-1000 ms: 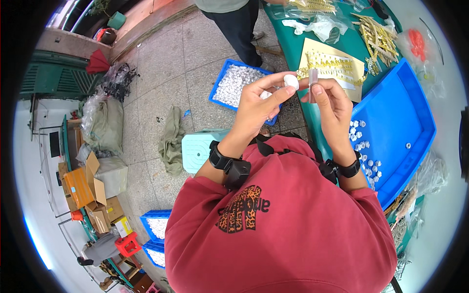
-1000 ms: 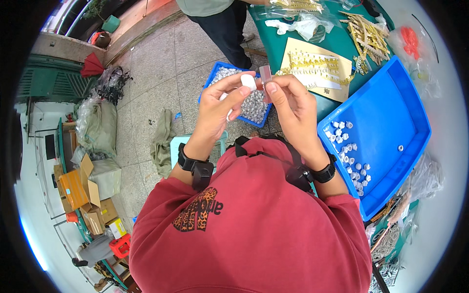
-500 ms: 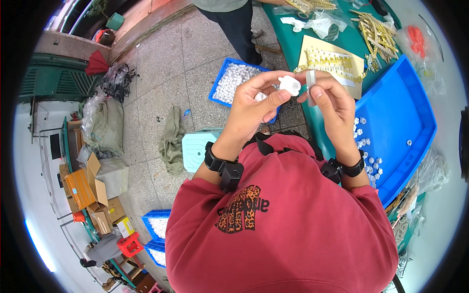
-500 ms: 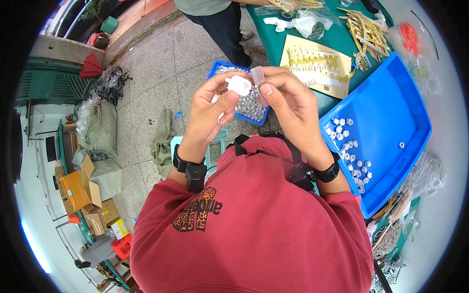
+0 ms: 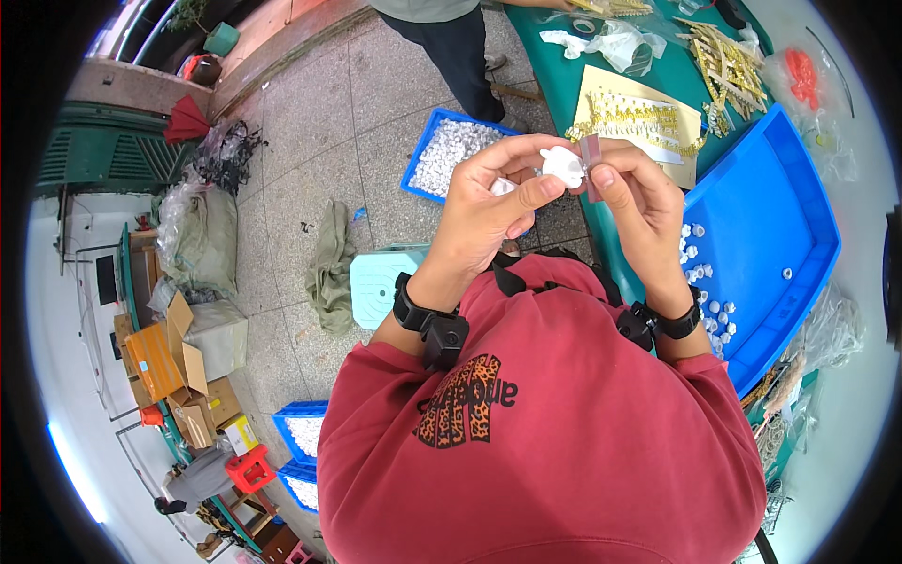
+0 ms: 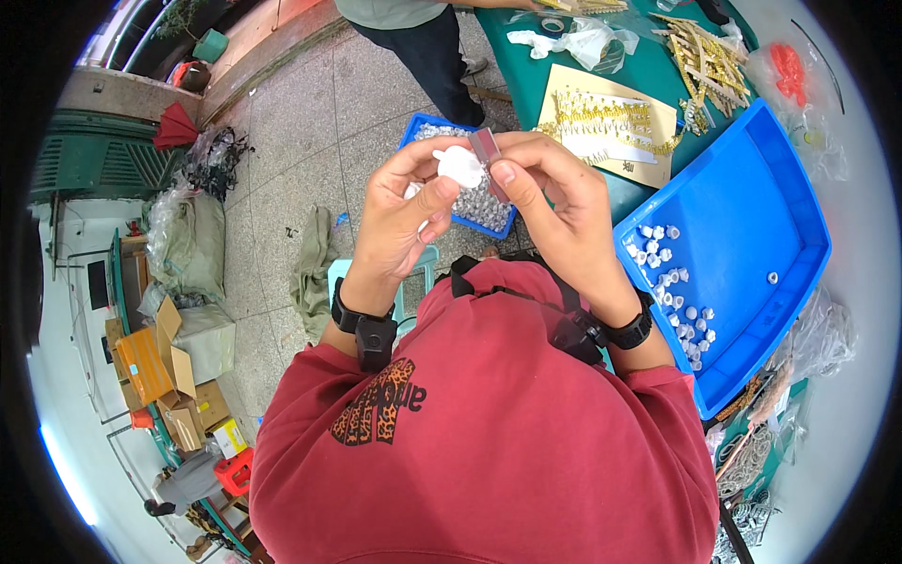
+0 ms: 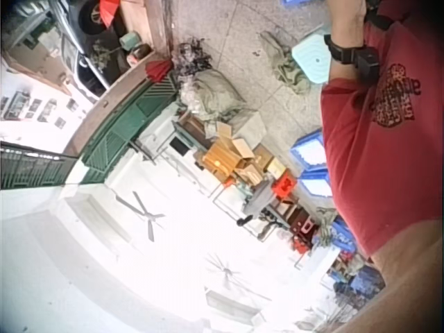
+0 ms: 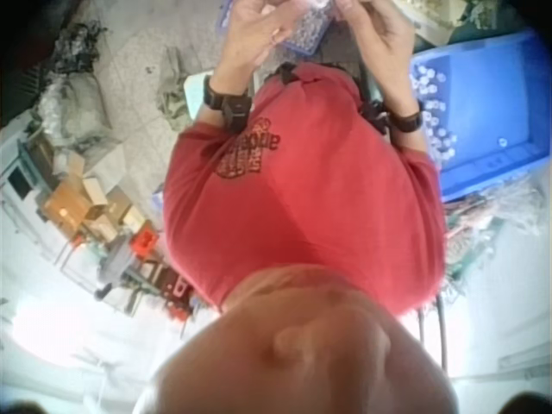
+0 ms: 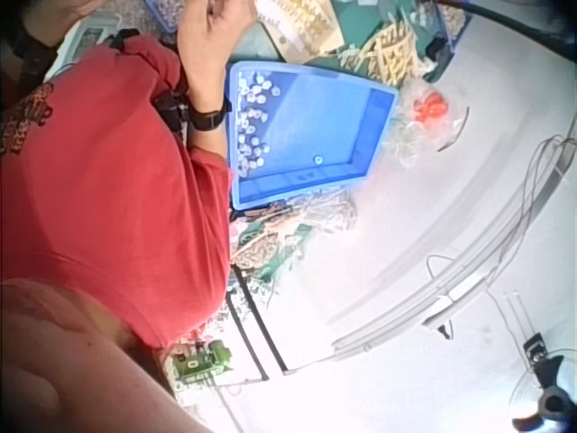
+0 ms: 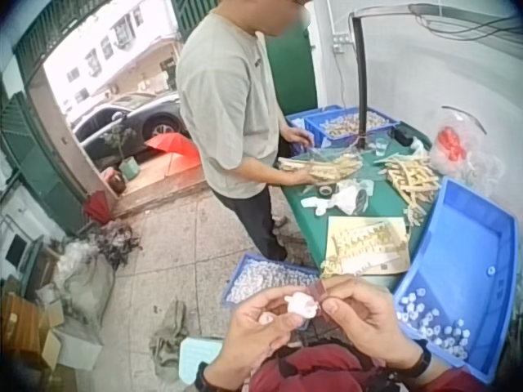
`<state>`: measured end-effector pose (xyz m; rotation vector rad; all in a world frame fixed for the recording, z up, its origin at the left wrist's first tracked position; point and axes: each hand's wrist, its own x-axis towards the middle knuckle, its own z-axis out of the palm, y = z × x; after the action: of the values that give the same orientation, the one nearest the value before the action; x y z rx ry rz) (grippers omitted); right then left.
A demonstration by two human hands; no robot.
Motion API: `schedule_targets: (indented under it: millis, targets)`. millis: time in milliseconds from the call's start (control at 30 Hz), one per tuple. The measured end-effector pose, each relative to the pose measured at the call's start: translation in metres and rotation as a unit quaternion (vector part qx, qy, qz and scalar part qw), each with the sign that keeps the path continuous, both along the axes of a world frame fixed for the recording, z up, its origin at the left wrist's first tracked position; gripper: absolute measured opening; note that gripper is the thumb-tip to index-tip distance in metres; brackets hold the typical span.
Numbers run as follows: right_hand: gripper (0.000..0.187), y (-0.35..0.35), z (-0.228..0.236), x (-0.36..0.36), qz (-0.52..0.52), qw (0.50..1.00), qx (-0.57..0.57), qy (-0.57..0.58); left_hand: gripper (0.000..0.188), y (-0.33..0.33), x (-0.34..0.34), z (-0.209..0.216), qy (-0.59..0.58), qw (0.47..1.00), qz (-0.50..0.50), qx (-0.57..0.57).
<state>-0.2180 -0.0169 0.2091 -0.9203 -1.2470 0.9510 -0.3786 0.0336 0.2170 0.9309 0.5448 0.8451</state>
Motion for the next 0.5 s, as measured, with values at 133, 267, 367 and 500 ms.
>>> schedule_targets:
  millis: [133, 267, 367, 500]
  targets:
    - [0.010, -0.0005, 0.0004, -0.0011, -0.012, 1.000, 0.004, -0.006, 0.032, -0.0004, -0.0002, -0.0007, -0.007, 1.000, -0.001, -0.004]
    - [0.010, -0.0007, 0.0011, -0.0022, -0.028, 0.999, 0.012, -0.019, 0.032, -0.0010, 0.0008, -0.0001, 0.003, 1.000, 0.011, 0.000]
    - [0.010, -0.0007, 0.0006, -0.0023, -0.031, 0.999, 0.012, -0.027, 0.032, -0.0010, 0.0009, 0.0002, 0.019, 1.000, 0.018, 0.007]
    - [0.010, -0.0002, 0.0003, -0.0023, -0.031, 0.999, 0.008, -0.022, 0.032, -0.0006, 0.0010, 0.0000, 0.032, 0.999, 0.023, 0.021]
